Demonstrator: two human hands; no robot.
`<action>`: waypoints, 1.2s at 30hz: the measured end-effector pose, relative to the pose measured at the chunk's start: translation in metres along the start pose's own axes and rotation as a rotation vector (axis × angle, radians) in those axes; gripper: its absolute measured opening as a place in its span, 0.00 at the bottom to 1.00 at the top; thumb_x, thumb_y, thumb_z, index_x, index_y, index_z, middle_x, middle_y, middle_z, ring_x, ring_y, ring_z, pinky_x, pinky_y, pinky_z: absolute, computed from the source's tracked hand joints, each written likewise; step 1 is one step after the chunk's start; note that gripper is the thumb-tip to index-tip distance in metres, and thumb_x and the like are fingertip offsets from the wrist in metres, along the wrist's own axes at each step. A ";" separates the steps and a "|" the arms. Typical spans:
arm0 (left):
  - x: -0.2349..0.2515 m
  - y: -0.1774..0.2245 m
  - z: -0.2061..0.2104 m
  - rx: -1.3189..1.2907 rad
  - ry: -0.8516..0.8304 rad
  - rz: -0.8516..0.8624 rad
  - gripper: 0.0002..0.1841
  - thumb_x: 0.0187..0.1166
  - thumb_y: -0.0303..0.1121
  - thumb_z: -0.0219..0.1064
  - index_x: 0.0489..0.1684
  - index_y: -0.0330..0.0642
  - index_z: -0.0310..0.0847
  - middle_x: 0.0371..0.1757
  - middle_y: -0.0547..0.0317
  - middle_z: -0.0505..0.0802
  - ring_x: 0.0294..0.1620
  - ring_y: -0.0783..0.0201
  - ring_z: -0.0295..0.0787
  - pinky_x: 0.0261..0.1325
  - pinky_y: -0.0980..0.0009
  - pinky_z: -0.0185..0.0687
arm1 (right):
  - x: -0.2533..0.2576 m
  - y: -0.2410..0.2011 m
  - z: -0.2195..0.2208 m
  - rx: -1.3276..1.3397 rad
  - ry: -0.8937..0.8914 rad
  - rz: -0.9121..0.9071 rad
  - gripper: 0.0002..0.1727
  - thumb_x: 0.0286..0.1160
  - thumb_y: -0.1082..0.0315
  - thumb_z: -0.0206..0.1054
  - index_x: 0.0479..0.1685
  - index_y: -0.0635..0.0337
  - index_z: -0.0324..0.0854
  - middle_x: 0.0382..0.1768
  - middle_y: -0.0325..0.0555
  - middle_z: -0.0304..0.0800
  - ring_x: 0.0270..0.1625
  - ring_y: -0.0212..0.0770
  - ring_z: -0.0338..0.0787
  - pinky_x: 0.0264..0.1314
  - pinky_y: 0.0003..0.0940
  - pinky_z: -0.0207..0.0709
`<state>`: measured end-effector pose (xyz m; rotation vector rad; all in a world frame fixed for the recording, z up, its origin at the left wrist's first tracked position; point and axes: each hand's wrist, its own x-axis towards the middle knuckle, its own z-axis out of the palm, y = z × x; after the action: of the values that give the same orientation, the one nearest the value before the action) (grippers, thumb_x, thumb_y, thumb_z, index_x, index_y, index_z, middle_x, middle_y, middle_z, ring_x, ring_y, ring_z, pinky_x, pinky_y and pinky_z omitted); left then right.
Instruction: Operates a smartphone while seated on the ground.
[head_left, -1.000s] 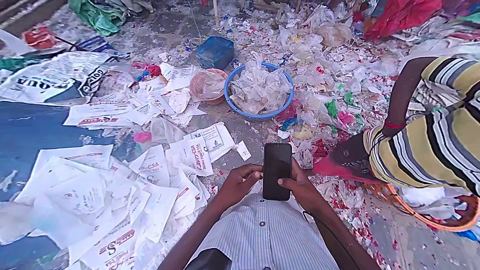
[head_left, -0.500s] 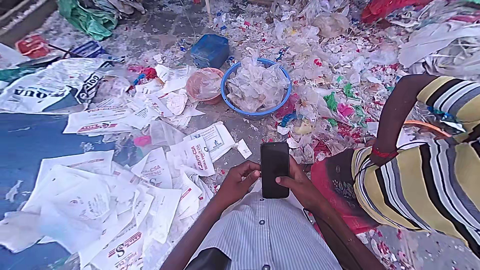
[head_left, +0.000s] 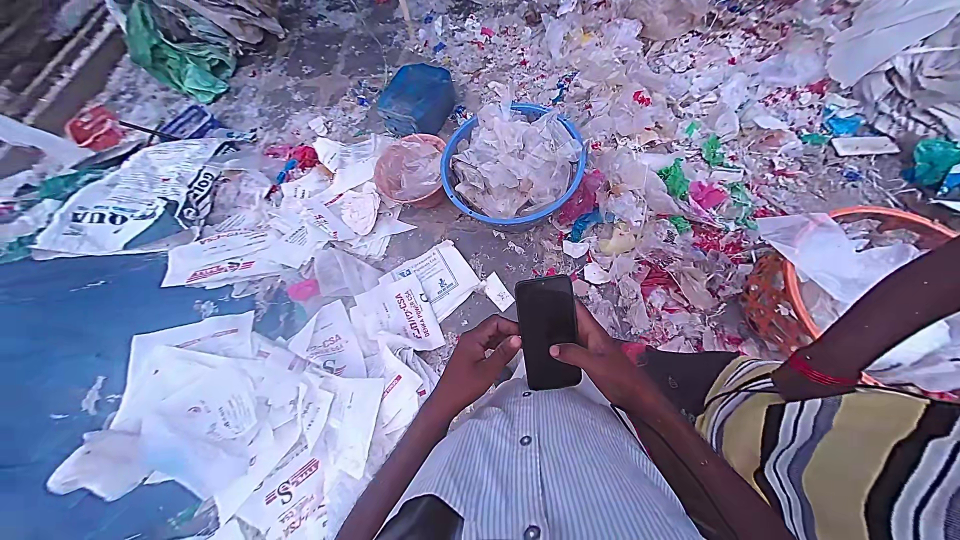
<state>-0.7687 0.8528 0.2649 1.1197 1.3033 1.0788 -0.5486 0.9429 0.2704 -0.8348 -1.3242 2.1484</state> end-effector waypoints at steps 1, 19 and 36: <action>0.001 0.001 0.000 0.002 -0.004 0.000 0.14 0.87 0.36 0.63 0.56 0.34 0.84 0.50 0.55 0.93 0.51 0.62 0.92 0.59 0.62 0.89 | 0.001 0.000 -0.001 -0.001 -0.007 -0.002 0.44 0.67 0.75 0.70 0.87 0.63 0.52 0.70 0.50 0.83 0.69 0.43 0.88 0.70 0.40 0.86; 0.047 0.035 0.012 0.169 0.268 0.043 0.16 0.86 0.34 0.63 0.67 0.38 0.79 0.40 0.56 0.92 0.36 0.63 0.91 0.39 0.68 0.89 | 0.008 0.010 -0.001 0.100 0.051 -0.044 0.40 0.70 0.76 0.67 0.85 0.64 0.54 0.67 0.50 0.85 0.67 0.41 0.89 0.69 0.37 0.86; 0.089 0.043 0.051 0.520 0.169 0.446 0.13 0.82 0.26 0.61 0.54 0.37 0.91 0.53 0.53 0.92 0.48 0.67 0.91 0.48 0.69 0.92 | -0.009 0.023 -0.020 0.207 0.283 -0.112 0.31 0.75 0.66 0.61 0.81 0.64 0.63 0.64 0.46 0.86 0.65 0.37 0.88 0.69 0.34 0.85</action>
<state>-0.7168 0.9476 0.2920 1.8022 1.5617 1.2057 -0.5296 0.9393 0.2449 -0.9166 -0.9665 1.9553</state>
